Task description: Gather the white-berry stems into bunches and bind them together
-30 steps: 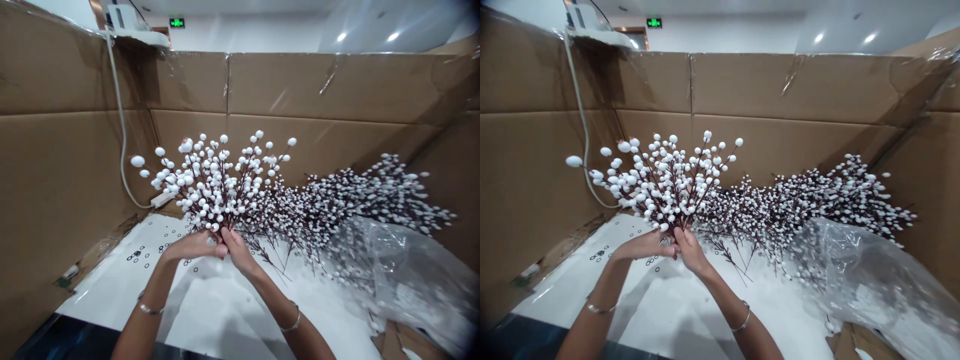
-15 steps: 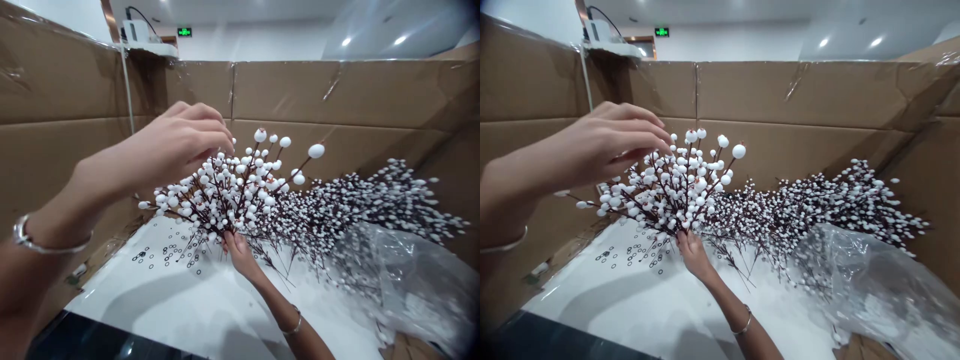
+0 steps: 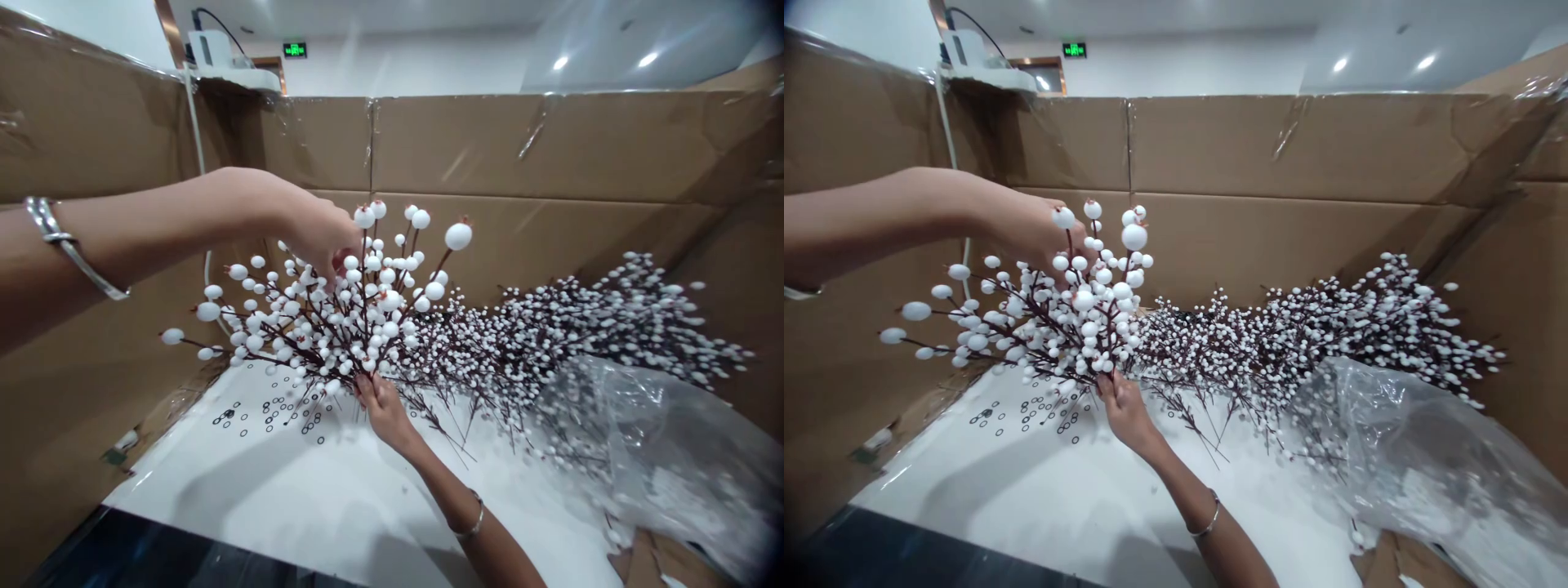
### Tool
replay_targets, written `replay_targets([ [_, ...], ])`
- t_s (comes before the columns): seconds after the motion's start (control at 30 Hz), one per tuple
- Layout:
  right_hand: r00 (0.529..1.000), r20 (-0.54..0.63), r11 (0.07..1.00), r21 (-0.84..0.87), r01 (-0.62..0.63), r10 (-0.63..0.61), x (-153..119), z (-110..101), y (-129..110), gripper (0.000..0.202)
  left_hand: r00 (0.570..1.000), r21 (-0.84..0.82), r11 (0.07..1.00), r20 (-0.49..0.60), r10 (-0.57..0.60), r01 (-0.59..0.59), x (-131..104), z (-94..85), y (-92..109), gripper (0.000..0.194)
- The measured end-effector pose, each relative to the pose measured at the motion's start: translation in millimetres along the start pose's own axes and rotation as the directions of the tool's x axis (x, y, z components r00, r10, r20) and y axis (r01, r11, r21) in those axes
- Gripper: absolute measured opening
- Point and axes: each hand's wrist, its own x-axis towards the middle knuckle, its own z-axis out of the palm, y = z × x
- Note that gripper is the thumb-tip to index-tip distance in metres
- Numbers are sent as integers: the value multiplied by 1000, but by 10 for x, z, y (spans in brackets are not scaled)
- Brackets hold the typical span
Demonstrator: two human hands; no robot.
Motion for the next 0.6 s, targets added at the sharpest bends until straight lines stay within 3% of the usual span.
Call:
replay_targets([
  [0.07,1000,0,1000,8,-19,19,-5,1,-8,39,945,144,990,325,-50,3,13,-1,25,21],
  [0.1,1000,-1,999,18,-29,29,-6,0,-8,39,921,157,988,385,-61,0,15,-6,43,23],
  [0.23,999,10,997,53,-47,47,-5,-10,6,41,929,63,997,364,-61,41,10,-17,112,23],
  [0.37,995,32,992,87,-92,90,-3,-8,11,47,947,-58,998,320,22,-3,1,36,130,22],
  [0.47,991,59,982,139,-129,122,-5,-3,-28,47,952,-17,999,303,48,-45,5,115,156,22],
  [0.6,990,79,970,206,-129,115,-3,-20,-90,45,946,75,997,325,-21,-4,37,232,238,26],
])
